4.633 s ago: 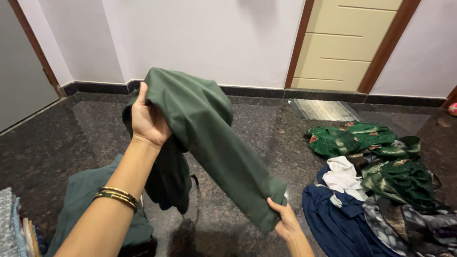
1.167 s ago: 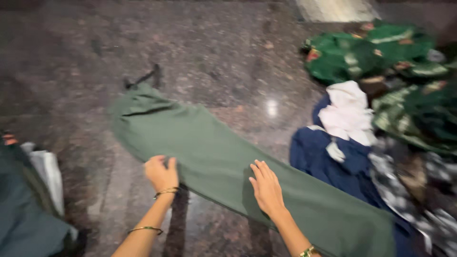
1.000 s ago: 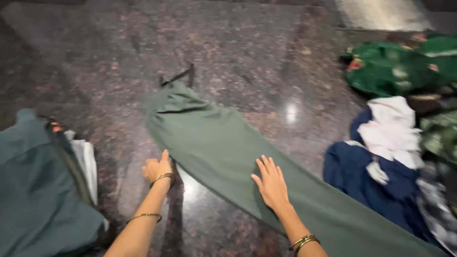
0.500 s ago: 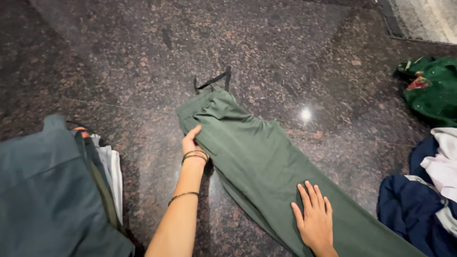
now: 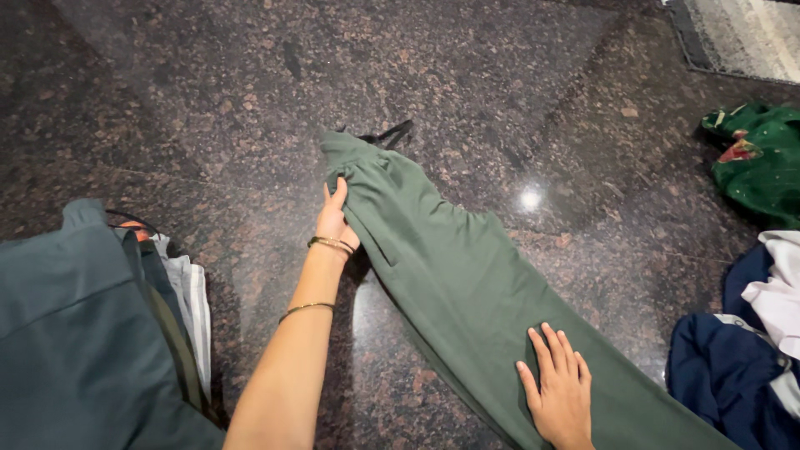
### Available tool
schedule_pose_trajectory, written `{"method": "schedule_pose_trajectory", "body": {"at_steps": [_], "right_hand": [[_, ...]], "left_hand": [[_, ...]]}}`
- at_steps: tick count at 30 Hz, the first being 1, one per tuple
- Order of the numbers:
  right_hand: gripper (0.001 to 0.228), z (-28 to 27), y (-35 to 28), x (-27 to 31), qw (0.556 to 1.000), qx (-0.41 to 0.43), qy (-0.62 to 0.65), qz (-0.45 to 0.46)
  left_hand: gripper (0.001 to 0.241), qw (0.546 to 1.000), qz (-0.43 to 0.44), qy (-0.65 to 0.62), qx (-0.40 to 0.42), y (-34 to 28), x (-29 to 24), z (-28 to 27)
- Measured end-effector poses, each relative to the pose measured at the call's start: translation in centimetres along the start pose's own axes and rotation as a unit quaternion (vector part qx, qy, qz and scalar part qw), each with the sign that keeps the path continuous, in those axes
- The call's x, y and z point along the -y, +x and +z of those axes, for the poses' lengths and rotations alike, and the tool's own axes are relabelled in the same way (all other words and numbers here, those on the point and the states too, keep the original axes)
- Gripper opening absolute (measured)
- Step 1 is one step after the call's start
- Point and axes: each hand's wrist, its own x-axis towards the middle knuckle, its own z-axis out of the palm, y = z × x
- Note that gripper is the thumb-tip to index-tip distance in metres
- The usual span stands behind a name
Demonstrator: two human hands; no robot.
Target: The person folds a white checkered cloth and several pairs of pants on the floor. They smooth out each item, fold it into a compact rectangle, and place it on a growing stack of folded clothes.
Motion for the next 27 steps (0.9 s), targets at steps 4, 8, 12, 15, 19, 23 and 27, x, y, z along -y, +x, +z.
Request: {"method": "schedule_pose_trajectory", "body": {"at_steps": [4, 8, 12, 15, 19, 23, 27], "right_hand": [[0.059, 0.3, 0.2, 0.1, 1.000, -0.011, 0.000, -0.002], [0.059, 1.0, -0.2, -0.5, 1.000, -0.024, 0.000, 0.003], [0.061, 2.3, -0.3, -1.2, 0.999, -0.044, -0.018, 0.000], [0.063, 3.1, -0.4, -2.0, 0.998, -0.049, -0.029, -0.004], [0.064, 3.9, -0.5, -2.9, 0.998, -0.051, -0.041, -0.012], [0.064, 4.1, -0.5, -3.2, 0.998, -0.055, -0.033, -0.022], [0.064, 3.6, -0.6, -2.6, 0.998, -0.050, -0.037, -0.004]], "left_hand": [[0.047, 0.976, -0.019, 0.138, -0.167, 1.0, -0.1, -0.9], [0.050, 0.980, 0.003, 0.118, -0.161, 1.6, 0.5, -1.8], [0.046, 0.869, 0.197, 0.435, -0.128, 2.1, 2.6, 0.4], [0.047, 0.725, 0.162, 0.633, -0.219, 1.1, 5.7, 3.7], [0.049, 0.728, 0.024, 0.609, -0.314, -0.3, 6.5, 6.7], [0.071, 0.705, 0.012, 0.602, -0.375, 0.6, 4.2, 6.4], [0.053, 0.758, 0.070, 0.549, -0.346, 2.7, 1.6, 2.6]]}}
